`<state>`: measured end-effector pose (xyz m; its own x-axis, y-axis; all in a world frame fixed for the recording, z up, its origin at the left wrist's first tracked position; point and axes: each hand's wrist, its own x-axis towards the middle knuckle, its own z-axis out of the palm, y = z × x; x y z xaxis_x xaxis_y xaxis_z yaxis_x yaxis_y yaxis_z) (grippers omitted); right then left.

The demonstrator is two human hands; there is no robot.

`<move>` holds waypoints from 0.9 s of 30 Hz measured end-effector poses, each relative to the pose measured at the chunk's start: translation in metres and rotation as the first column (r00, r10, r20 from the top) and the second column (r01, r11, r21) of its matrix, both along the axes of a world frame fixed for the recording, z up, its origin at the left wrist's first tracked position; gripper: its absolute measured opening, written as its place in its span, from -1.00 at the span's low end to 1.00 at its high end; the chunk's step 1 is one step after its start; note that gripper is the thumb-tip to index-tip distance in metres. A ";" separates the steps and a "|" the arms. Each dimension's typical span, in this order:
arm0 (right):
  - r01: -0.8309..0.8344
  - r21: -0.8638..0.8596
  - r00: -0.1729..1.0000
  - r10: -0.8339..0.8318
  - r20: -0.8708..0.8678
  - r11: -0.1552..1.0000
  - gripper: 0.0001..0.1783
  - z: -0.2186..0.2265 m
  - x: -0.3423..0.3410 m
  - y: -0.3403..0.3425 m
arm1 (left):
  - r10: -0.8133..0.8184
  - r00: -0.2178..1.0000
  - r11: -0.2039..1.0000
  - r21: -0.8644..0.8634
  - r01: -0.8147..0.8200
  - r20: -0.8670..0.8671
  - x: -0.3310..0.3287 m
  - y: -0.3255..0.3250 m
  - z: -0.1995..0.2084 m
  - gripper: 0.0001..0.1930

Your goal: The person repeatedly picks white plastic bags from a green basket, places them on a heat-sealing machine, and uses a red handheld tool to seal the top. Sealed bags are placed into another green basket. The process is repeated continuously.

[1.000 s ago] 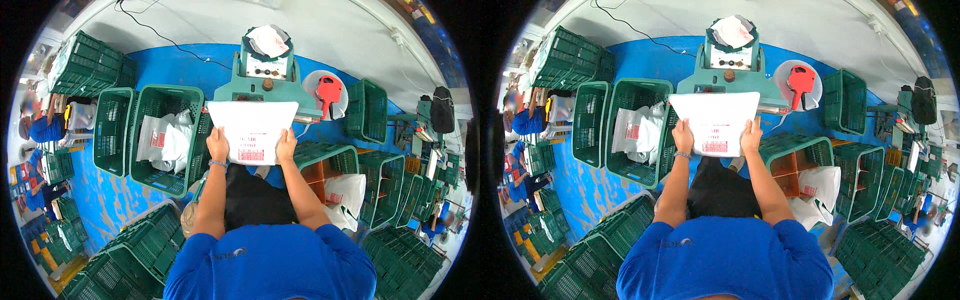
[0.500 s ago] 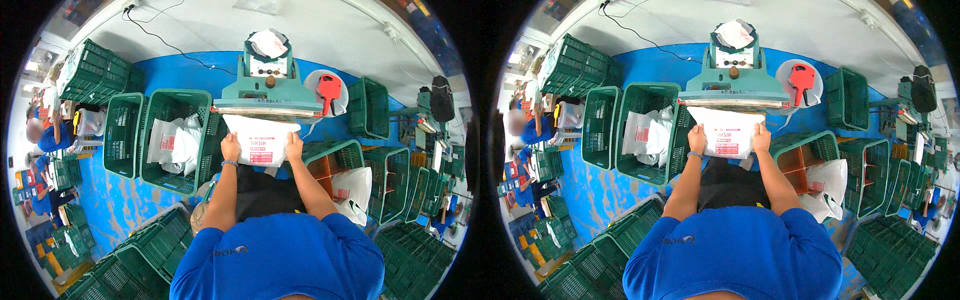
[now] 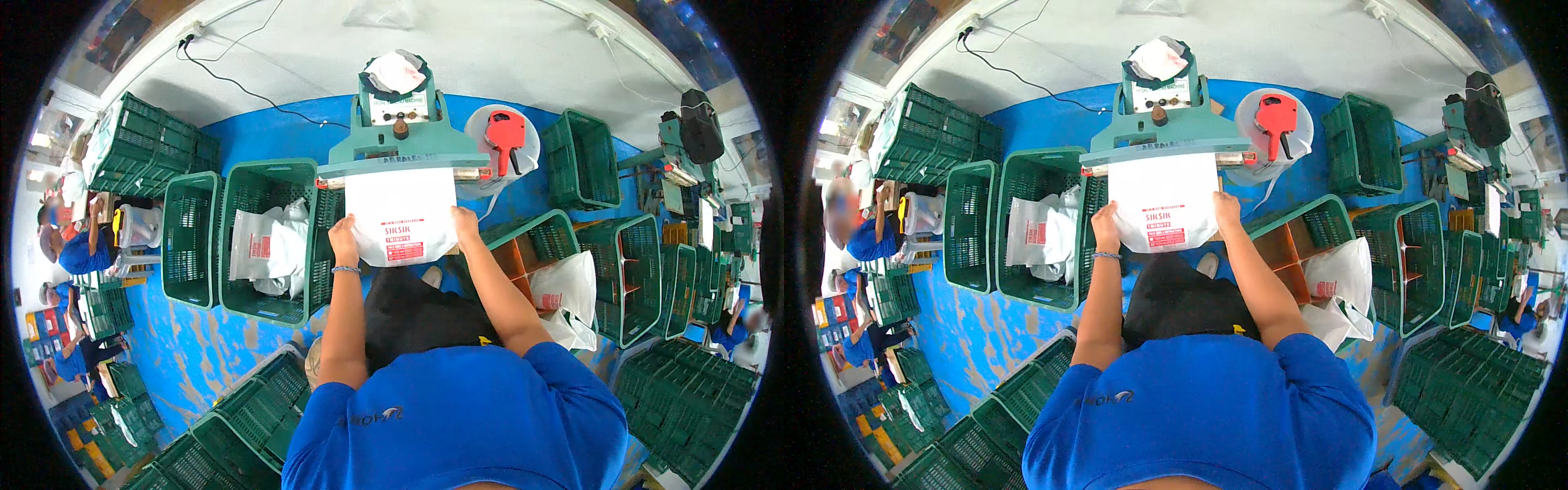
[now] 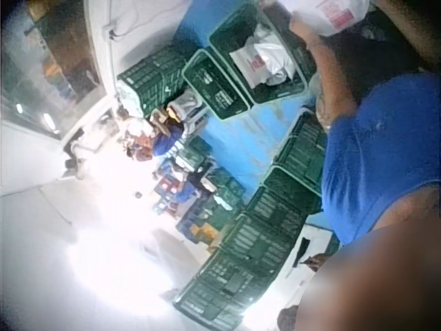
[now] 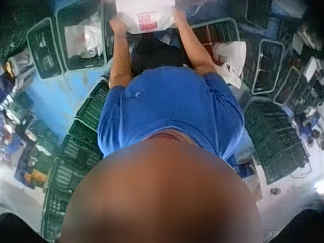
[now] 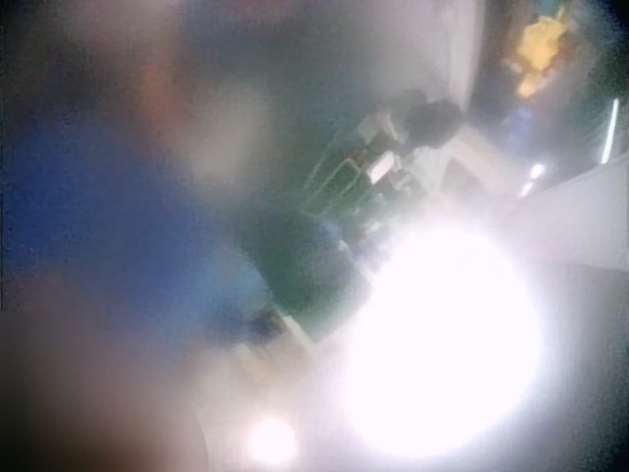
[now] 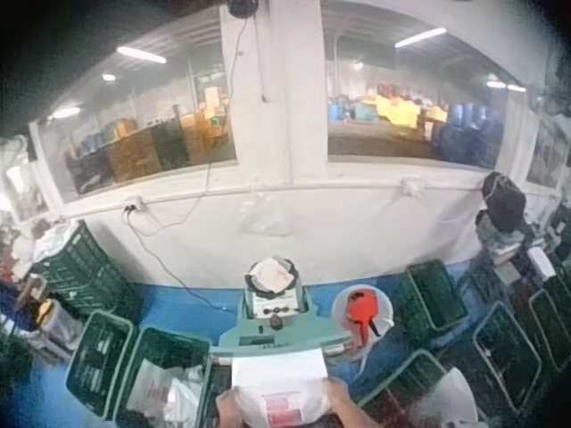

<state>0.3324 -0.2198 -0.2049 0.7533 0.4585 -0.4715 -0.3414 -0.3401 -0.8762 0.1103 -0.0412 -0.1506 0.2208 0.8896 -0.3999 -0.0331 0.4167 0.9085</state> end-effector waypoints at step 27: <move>-0.214 0.112 0.976 0.218 -0.024 0.970 -0.79 0.087 0.008 -0.013 | -0.461 0.876 0.879 -0.205 0.430 -0.143 -0.014 0.033 0.045 -0.82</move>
<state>0.3405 -0.2327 -0.1178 0.6143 0.6579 -0.4356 -0.3025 -0.3134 -0.9001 0.0965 -0.0086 -0.1056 0.4877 0.6329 -0.6013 0.3501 0.4891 0.7989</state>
